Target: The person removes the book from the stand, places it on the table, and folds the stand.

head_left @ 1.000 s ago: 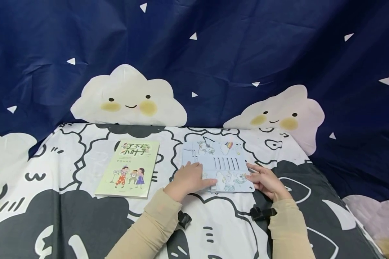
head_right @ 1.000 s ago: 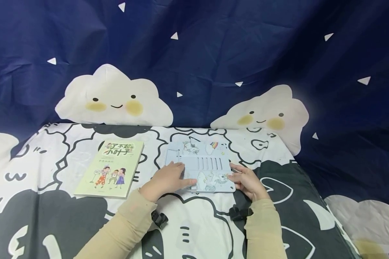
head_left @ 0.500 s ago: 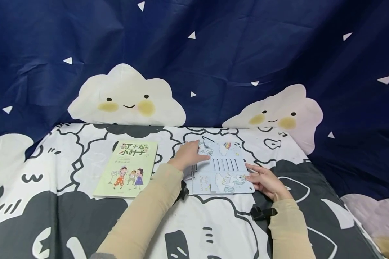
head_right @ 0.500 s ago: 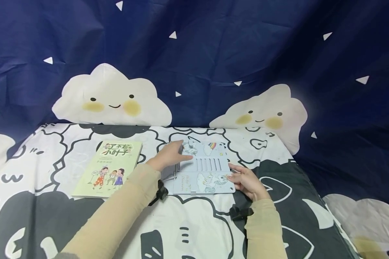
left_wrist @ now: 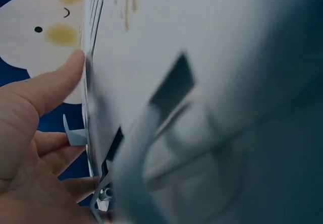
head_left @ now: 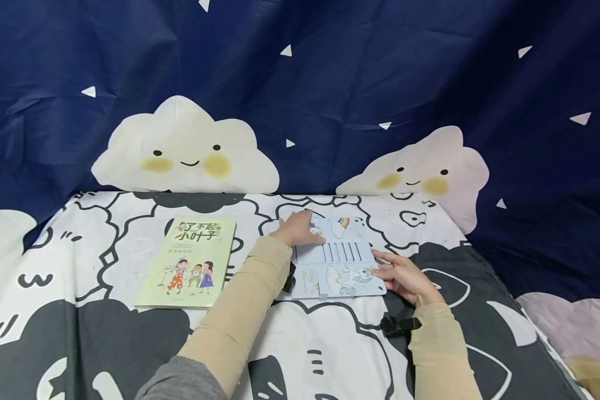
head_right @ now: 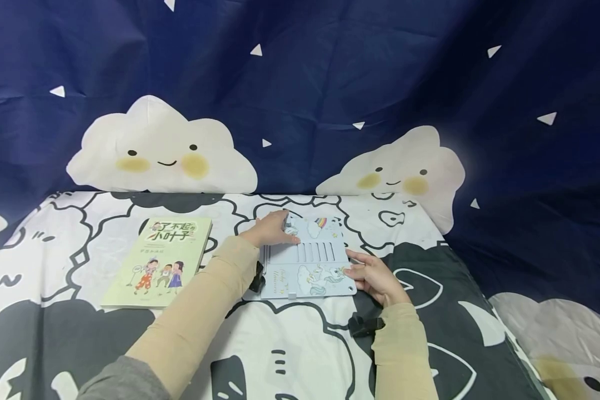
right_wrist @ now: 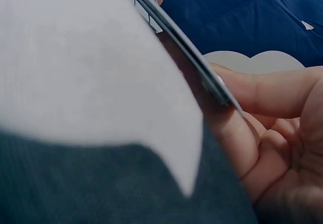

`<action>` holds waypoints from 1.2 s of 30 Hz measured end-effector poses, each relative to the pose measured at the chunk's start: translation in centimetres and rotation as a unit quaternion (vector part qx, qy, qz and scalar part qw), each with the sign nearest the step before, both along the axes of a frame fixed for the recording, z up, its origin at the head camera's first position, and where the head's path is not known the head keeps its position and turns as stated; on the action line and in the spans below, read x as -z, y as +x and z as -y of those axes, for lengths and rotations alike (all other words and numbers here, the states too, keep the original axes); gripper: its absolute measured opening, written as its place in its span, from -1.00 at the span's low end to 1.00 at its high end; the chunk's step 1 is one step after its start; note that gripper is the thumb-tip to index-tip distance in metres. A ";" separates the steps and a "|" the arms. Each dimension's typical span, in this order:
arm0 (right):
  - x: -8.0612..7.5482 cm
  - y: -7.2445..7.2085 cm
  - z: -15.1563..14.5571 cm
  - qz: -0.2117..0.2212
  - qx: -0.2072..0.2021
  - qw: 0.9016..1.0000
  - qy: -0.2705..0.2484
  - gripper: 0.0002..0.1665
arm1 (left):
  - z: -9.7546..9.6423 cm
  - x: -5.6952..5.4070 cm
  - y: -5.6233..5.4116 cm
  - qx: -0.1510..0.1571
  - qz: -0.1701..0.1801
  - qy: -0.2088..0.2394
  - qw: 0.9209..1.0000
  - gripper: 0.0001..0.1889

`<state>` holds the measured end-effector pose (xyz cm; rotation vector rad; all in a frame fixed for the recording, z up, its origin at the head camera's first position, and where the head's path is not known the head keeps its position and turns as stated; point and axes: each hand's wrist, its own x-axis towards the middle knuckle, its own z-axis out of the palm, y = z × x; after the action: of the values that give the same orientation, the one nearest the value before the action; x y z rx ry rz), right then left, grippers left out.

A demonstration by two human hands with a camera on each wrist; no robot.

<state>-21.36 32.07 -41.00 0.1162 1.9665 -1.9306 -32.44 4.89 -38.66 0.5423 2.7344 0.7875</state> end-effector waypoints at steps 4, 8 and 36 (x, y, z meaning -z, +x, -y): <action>-0.1 0.1 0.1 -0.001 -0.004 1.000 -0.008 -0.10 | 0.1 0.0 0.1 -0.005 0.000 -0.005 1.000 -0.01; -0.1 -0.1 0.3 -0.002 -0.007 1.000 -0.006 -0.11 | 0.4 0.1 0.1 -0.007 -0.005 -0.002 1.000 -0.02; 0.6 -1.2 0.1 0.002 -0.002 1.000 -0.017 -0.06 | 5.1 0.6 2.6 -0.079 0.031 0.171 0.982 -0.14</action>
<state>-22.61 31.98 -41.59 0.1062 1.9297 -1.9583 -29.83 -0.22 -39.31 0.3579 2.6211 1.3067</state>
